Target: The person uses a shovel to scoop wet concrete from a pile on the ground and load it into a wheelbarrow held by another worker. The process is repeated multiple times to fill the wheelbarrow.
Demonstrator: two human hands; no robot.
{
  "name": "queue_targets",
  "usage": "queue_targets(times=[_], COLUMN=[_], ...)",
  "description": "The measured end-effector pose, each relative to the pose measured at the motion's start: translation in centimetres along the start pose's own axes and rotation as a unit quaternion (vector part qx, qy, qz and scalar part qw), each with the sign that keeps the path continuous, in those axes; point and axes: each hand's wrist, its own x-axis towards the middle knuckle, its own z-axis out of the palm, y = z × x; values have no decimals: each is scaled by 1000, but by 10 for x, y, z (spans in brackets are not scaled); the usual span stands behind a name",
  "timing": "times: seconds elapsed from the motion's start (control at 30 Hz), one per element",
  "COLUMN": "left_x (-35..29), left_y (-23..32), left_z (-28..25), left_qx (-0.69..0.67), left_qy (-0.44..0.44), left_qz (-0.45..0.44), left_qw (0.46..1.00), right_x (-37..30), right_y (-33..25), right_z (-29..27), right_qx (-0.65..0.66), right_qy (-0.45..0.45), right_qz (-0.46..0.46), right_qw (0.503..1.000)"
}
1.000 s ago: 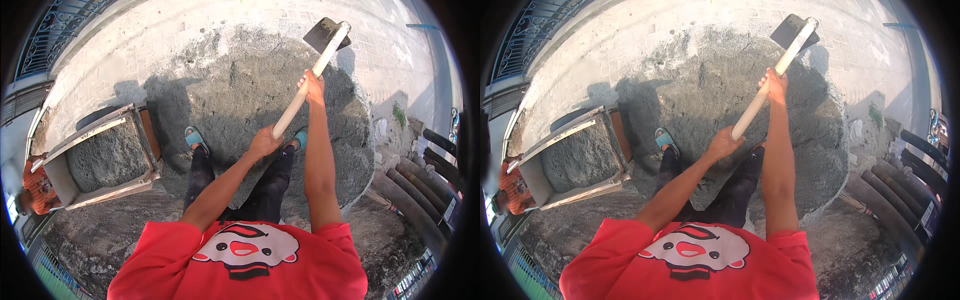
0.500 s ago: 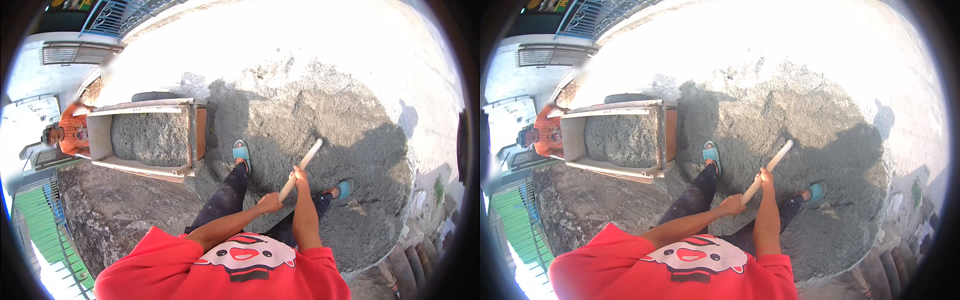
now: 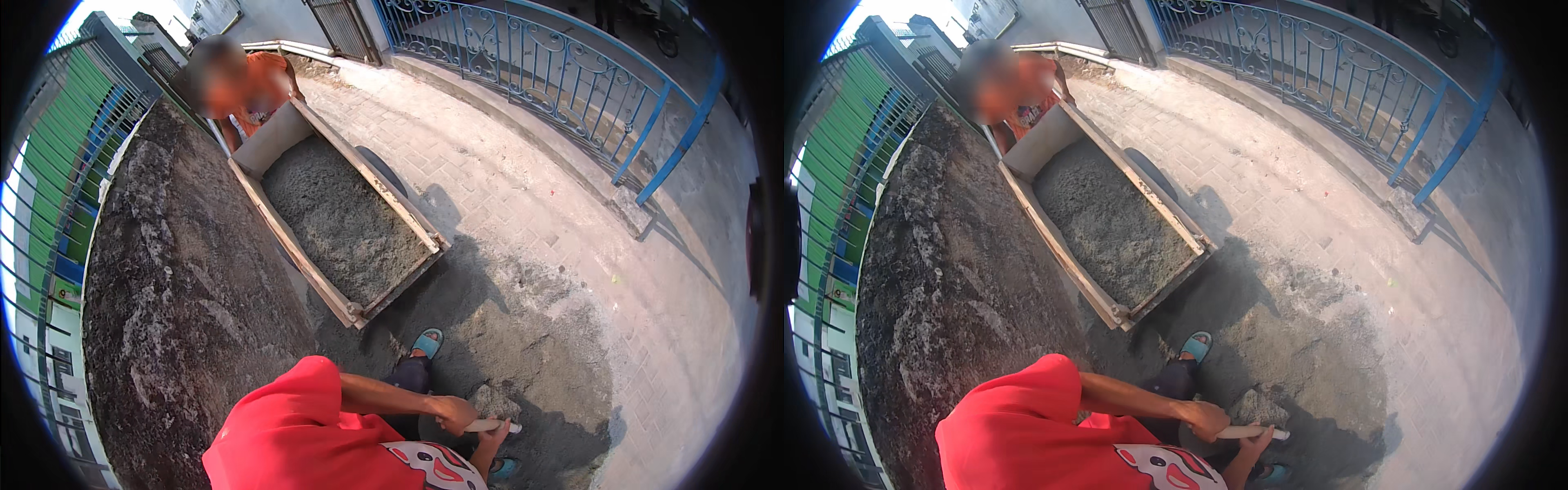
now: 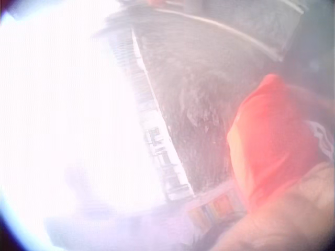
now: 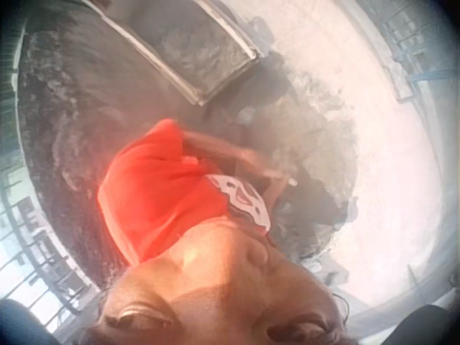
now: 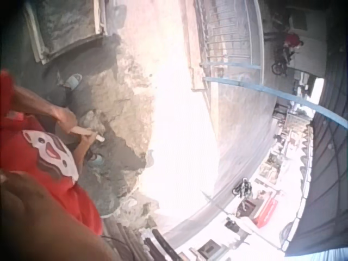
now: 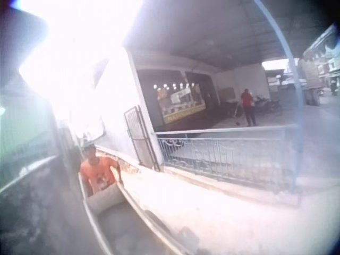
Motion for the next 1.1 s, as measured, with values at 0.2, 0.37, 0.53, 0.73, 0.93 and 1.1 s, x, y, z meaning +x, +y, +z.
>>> queue_targets(times=[0.2,0.37,0.53,0.73,0.93,1.1], left_x=[-171,-399,-561,-565,-312,-164], left_y=[-130,-232,-314,-426,-422,-346], left_z=[-55,-63,-48,28,79,83], left_qx=[28,161,219,29,-194,-258], left_qy=[64,467,709,709,609,454], left_qz=[-30,-228,-446,-492,-397,-303], left_qw=[997,839,500,505,658,797], right_x=[-15,-116,-251,-350,-283,-230], right_y=[89,295,473,459,305,155], right_z=[104,262,388,429,409,366], right_qx=[-118,-136,-182,-260,-304,-268], right_qy=[53,1,-217,-337,-252,-112], right_qz=[-11,81,286,287,34,-162], right_qw=[992,987,915,858,918,943])
